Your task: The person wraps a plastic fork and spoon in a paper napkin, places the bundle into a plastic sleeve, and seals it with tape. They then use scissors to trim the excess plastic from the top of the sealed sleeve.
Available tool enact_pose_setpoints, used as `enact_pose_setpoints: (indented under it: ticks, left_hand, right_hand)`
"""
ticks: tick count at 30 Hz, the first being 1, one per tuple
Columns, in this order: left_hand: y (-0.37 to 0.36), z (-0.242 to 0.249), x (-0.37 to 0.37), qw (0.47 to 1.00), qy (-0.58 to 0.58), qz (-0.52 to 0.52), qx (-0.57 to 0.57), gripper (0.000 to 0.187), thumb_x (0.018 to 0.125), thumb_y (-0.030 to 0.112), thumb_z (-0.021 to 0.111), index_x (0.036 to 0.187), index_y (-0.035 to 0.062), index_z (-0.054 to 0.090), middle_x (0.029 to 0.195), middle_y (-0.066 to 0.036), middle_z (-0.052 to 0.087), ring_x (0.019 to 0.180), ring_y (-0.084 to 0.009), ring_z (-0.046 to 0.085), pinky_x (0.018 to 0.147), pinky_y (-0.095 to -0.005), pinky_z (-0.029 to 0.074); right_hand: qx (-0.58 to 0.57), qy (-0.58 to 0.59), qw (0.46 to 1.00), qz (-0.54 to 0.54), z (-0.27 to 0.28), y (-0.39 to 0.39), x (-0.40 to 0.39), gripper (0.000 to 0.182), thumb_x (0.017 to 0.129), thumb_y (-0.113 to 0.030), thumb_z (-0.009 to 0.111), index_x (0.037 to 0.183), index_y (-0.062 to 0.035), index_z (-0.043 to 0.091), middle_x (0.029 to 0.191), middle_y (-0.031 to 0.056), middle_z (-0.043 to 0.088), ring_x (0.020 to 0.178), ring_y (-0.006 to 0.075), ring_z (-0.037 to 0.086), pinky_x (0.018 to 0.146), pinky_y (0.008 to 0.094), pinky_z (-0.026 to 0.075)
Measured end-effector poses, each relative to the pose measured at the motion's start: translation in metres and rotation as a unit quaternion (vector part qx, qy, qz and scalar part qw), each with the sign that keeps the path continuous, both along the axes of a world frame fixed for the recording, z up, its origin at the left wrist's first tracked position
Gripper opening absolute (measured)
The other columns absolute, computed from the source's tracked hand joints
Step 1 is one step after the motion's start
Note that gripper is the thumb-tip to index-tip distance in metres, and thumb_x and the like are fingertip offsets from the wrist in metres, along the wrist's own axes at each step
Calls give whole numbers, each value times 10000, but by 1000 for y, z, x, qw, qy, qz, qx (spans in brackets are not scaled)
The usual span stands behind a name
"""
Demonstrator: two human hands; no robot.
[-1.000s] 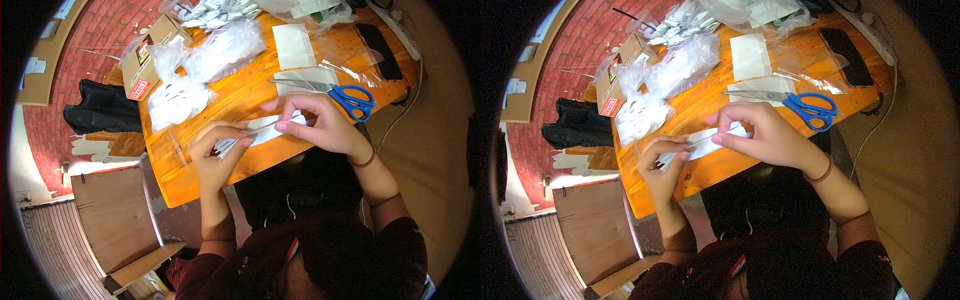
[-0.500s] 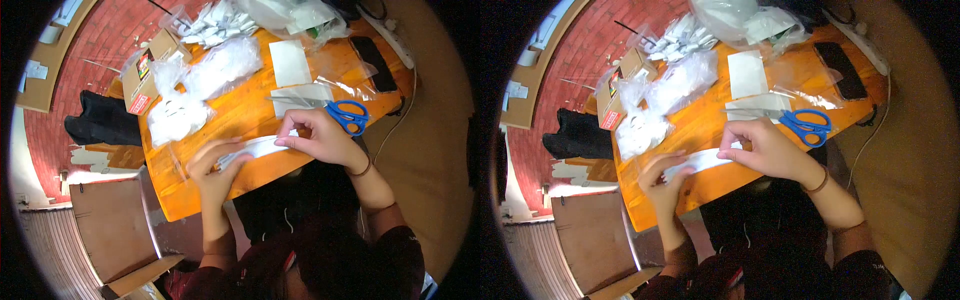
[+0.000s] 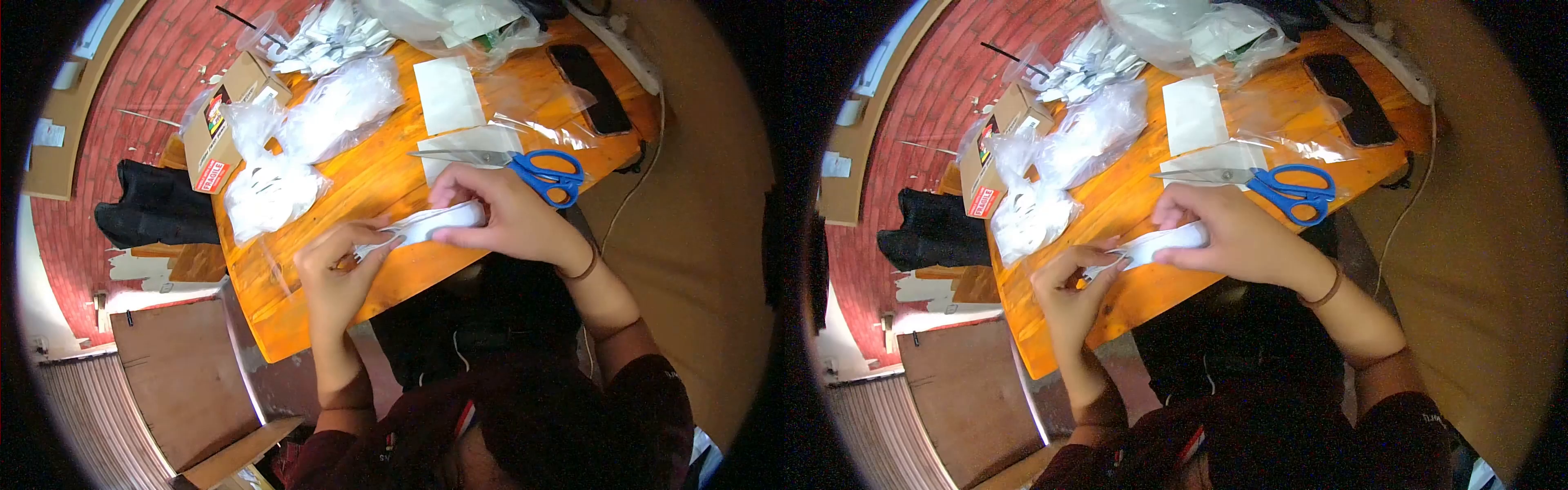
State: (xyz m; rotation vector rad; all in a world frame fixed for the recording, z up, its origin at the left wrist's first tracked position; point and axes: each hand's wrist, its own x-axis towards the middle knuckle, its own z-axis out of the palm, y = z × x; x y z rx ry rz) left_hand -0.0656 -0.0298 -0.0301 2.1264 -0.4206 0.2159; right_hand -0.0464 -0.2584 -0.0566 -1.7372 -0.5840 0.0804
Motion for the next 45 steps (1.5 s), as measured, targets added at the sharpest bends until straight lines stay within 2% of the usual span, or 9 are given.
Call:
enact_pose_setpoints:
  ticks: [8,15,19,22,24,30,33,37,45]
  left_hand:
    - [-23,31,6,994,1,-96,54,81,679,-37,721,718,-4,658,818,-108,698,795,-182,682,634,-272,508]
    - [-47,59,38,966,0,-229,118,119,681,-46,712,787,-12,672,820,-102,694,816,-177,675,670,-282,519]
    - [-73,62,75,940,180,-276,-93,218,748,23,701,957,-23,658,886,-95,685,860,-131,647,711,-282,514]
    - [-92,46,129,945,252,-199,-55,301,820,177,669,1052,-9,623,1012,-71,650,845,-143,599,734,-267,488]
    - [-93,0,172,973,123,-139,137,398,816,313,697,1055,2,625,1014,-110,639,842,-168,577,726,-274,471]
    - [-108,-53,200,965,-87,-85,231,503,683,308,810,1017,-4,601,806,-82,624,713,-154,583,674,-266,476]
    - [-110,-41,204,969,148,-89,176,460,680,281,821,991,13,613,763,-17,588,649,-109,534,614,-253,436]
    - [-107,-32,202,966,112,-106,209,323,723,205,791,918,24,607,741,-6,597,650,-78,524,590,-216,412]
    - [-82,21,126,973,-136,-52,-179,99,863,80,650,932,31,599,881,-47,625,781,-103,591,751,-242,489]
  right_hand:
    - [-99,9,993,55,21,-14,-6,253,732,-200,764,871,-9,674,716,67,637,615,141,575,578,258,445]
    - [-46,44,995,-79,23,-34,-25,199,742,-192,765,832,-25,707,669,48,651,573,88,563,543,234,430]
    - [33,122,981,-145,15,-51,-30,171,761,-166,755,821,-12,714,676,30,668,583,51,563,532,212,430]
    - [132,165,961,-179,7,-76,-33,173,794,-172,733,839,-7,710,713,26,672,606,55,575,547,208,439]
    - [183,163,945,-217,-2,-101,-34,171,816,-167,714,862,-2,702,746,32,675,620,61,583,562,203,446]
    - [318,116,876,-343,-16,-172,-48,178,855,-152,669,936,7,669,836,90,689,687,96,620,641,213,475]
    - [305,99,871,-373,-18,-189,-56,186,867,-160,658,948,7,664,868,100,689,710,108,624,668,234,492]
    - [319,98,858,-391,-18,-190,-56,192,869,-166,658,950,8,662,871,106,687,724,113,624,690,240,491]
    - [296,49,904,-305,-11,-163,-50,181,854,-136,671,937,24,658,855,106,685,731,123,634,686,244,492]
